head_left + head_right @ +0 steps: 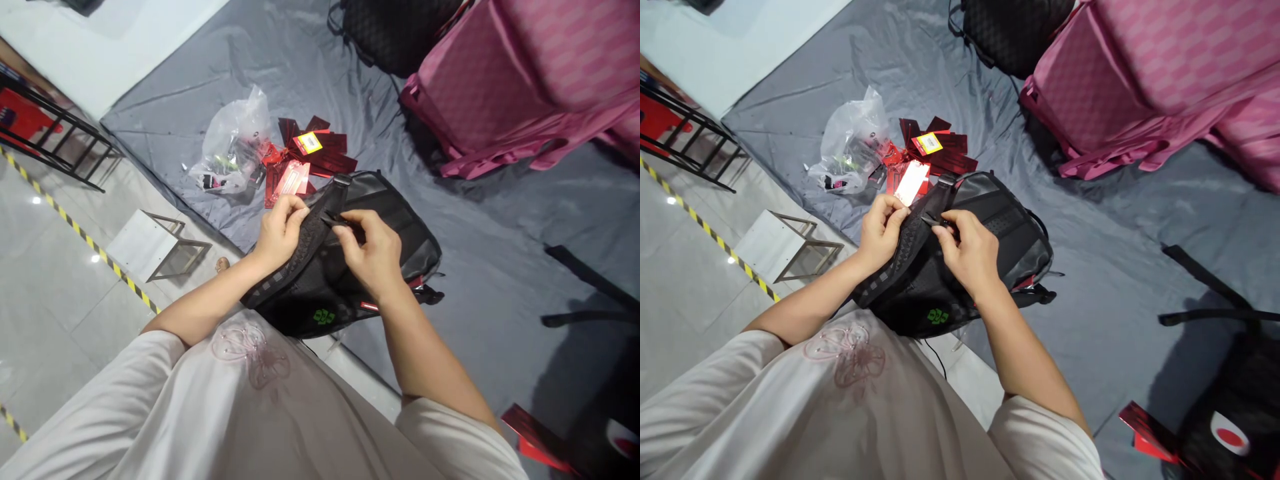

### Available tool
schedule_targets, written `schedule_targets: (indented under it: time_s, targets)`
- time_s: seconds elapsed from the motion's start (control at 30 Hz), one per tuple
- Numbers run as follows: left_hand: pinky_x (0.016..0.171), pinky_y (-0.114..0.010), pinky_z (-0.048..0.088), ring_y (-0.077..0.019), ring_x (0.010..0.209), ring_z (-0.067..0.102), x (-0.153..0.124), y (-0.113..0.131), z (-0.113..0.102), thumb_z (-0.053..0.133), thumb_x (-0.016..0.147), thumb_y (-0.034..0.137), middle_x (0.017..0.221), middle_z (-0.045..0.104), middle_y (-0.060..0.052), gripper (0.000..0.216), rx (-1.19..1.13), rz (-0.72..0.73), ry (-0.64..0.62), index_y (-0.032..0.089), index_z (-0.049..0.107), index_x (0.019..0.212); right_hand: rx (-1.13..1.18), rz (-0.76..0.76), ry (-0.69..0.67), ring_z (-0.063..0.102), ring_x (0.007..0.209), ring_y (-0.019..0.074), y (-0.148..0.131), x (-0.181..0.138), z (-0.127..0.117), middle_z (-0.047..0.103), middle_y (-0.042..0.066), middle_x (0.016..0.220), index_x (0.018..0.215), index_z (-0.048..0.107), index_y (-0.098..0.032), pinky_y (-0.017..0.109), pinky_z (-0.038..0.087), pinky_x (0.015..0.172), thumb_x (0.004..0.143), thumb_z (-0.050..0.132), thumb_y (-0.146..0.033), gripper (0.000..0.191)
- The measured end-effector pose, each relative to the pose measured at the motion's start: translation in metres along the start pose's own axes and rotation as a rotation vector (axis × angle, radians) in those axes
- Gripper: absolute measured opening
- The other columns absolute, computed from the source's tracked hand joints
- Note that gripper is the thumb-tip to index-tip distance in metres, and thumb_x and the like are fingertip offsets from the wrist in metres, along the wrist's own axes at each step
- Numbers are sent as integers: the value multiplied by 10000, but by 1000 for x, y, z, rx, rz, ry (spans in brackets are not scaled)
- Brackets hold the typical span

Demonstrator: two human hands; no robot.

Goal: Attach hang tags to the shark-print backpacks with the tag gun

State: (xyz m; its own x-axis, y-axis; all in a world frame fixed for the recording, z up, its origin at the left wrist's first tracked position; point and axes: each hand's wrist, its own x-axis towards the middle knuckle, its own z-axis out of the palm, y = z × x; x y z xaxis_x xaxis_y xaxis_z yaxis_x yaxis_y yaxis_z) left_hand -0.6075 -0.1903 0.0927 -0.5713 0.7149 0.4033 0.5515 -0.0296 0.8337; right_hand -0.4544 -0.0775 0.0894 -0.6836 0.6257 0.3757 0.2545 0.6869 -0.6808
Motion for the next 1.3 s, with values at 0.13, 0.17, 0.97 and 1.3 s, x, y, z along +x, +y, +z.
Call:
schedule_targets:
  time_s: [0.13,0.17,0.97,1.3]
  targets:
    - [646,-226,424,-89,658,529,-1,1,1,500,995,351,756,554,33,167,-8,-22,-20,211,508,903,-26,-80,21,675,779,205,0,0,3,724,54,902,996,664,-217,310,506,684,951,576,-428,233]
    - [649,-225,426,-89,665,534,-1,2,1,512,989,348,766,559,31,158,-21,-27,-28,210,508,911,-29,-95,27,675,773,204,0,0,4,725,55,892,992,669,-215,309,504,680,951,582,-427,233]
    - [673,-218,453,-88,760,631,4,-1,-1,574,953,422,817,617,29,241,-224,-123,-143,224,458,1025,172,-187,6,657,732,197,22,15,5,707,34,842,986,696,-240,320,509,662,916,644,-381,166]
    - [674,-235,448,-99,777,647,3,1,-2,529,972,431,839,631,13,231,-137,-133,-178,224,452,1042,87,-162,-137,658,770,217,17,20,0,712,61,848,962,709,-231,343,499,692,926,606,-474,267]
